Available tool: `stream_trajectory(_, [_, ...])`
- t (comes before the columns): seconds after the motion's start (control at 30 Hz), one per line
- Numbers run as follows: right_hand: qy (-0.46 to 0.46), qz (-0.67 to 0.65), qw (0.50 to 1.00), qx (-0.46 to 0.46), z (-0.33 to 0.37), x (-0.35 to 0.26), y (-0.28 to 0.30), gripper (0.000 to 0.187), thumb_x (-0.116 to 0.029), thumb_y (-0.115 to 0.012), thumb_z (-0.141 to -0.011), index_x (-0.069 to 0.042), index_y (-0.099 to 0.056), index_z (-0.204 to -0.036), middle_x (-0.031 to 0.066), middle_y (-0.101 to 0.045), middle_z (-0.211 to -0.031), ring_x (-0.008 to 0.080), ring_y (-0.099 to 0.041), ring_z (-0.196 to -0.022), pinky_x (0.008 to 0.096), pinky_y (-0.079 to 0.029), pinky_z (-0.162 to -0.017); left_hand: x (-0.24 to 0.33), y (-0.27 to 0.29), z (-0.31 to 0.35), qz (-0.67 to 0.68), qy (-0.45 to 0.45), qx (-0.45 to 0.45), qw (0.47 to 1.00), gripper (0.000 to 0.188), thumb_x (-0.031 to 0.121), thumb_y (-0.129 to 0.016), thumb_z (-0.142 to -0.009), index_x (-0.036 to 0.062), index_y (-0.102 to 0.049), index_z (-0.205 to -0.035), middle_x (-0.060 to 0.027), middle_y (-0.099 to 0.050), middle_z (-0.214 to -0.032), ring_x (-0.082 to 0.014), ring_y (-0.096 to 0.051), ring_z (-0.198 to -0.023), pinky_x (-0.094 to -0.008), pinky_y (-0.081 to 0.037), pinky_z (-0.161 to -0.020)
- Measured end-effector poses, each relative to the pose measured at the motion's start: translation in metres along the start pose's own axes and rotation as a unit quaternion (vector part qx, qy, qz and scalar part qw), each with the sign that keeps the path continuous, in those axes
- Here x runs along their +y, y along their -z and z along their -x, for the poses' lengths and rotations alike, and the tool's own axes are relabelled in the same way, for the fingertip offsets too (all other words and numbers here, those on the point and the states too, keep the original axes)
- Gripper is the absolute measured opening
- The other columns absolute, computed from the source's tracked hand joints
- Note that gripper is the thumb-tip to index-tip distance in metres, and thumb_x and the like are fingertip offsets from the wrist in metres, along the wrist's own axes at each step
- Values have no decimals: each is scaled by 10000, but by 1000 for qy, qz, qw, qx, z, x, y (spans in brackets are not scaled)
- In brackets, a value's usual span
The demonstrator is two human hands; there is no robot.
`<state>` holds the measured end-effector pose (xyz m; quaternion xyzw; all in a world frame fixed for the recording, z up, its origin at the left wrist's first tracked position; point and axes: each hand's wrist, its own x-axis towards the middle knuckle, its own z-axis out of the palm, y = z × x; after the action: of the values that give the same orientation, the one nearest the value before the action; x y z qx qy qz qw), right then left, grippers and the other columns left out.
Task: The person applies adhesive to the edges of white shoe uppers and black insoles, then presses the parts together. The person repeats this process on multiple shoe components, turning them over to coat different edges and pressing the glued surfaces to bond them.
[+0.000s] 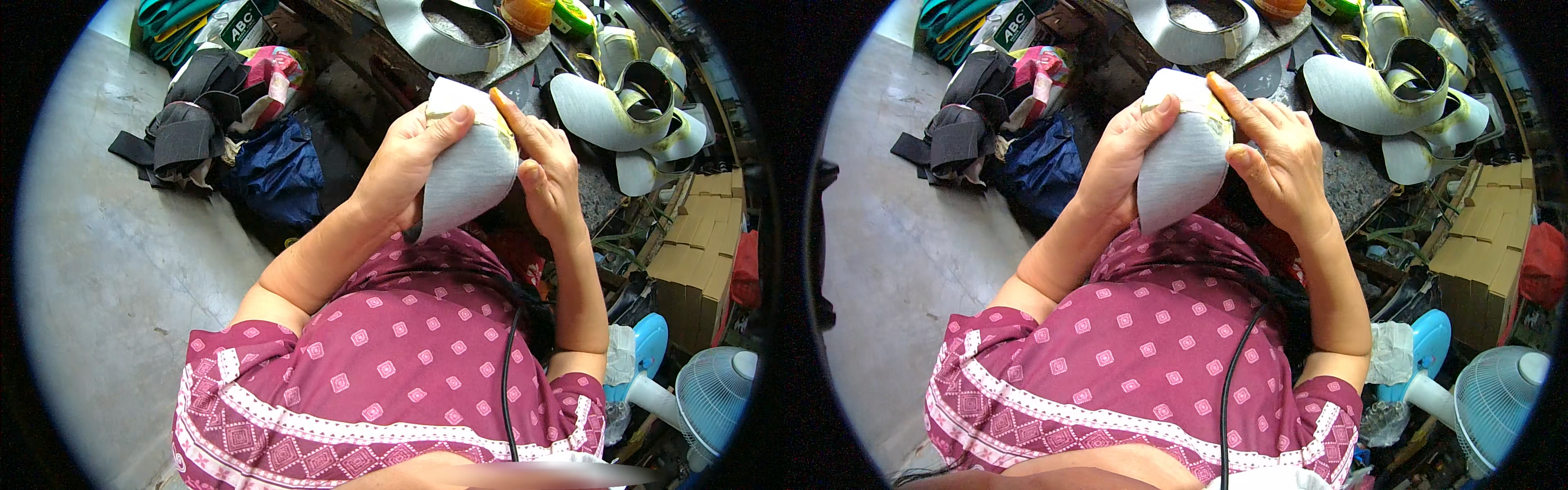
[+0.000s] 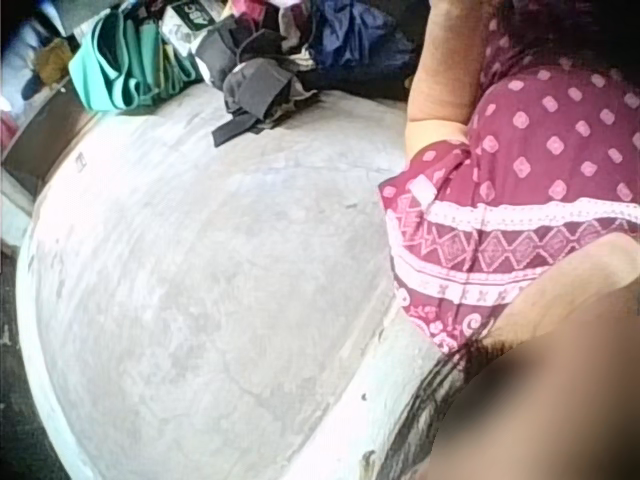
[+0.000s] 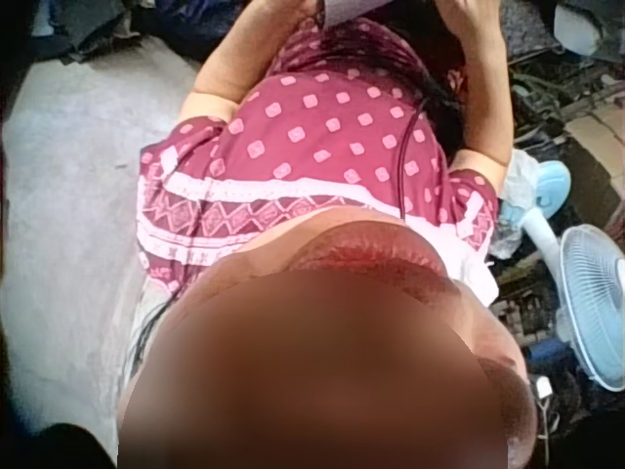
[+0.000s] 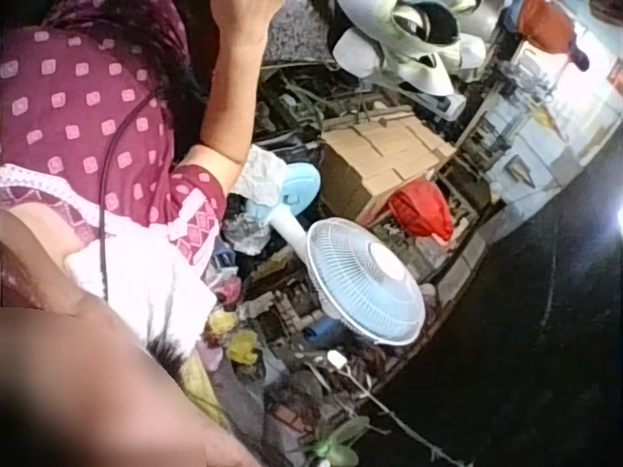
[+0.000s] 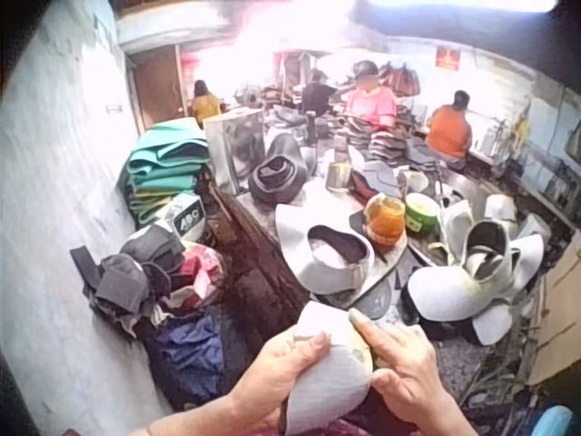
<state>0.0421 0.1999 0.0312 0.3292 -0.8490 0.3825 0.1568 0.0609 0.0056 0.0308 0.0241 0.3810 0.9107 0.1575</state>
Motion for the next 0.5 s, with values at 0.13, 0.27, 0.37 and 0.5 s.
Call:
stream_trajectory(0.13, [60,-12,998,-7,0,-2,-3,835,-754,-279,-896,-123,-595,-1341,57,-564,-794,232,-537,-736,349,-359,-742,5,7,-4,41,29,23,998,330,277,-577,-987,-2,-586,-1162,-98,-676,-1000,-162,-674,-822,-316,-565,-741])
stream_trajectory(0.27, [141,96,985,-7,-4,0,1,772,-762,-278,-876,-216,-678,-1248,20,-567,-785,197,-537,-708,349,-356,-738,8,13,-7,109,51,17,993,374,318,-536,-996,-17,-593,-1153,-128,-677,-995,-194,-685,-798,-329,-577,-708])
stream_trajectory(0.37, [135,169,976,20,-15,6,5,759,-755,-266,-877,-238,-666,-1263,23,-573,-800,201,-553,-712,357,-359,-729,8,16,-5,118,74,18,990,372,315,-544,-989,-13,-593,-1158,-118,-680,-997,-188,-686,-801,-321,-575,-698])
stream_trajectory(0.5, [169,206,963,38,-29,1,2,738,-749,-284,-881,-248,-665,-1266,27,-576,-847,192,-565,-740,356,-371,-738,12,24,-4,125,76,31,989,364,307,-555,-983,-6,-595,-1164,-110,-682,-1000,-184,-685,-822,-319,-570,-727])
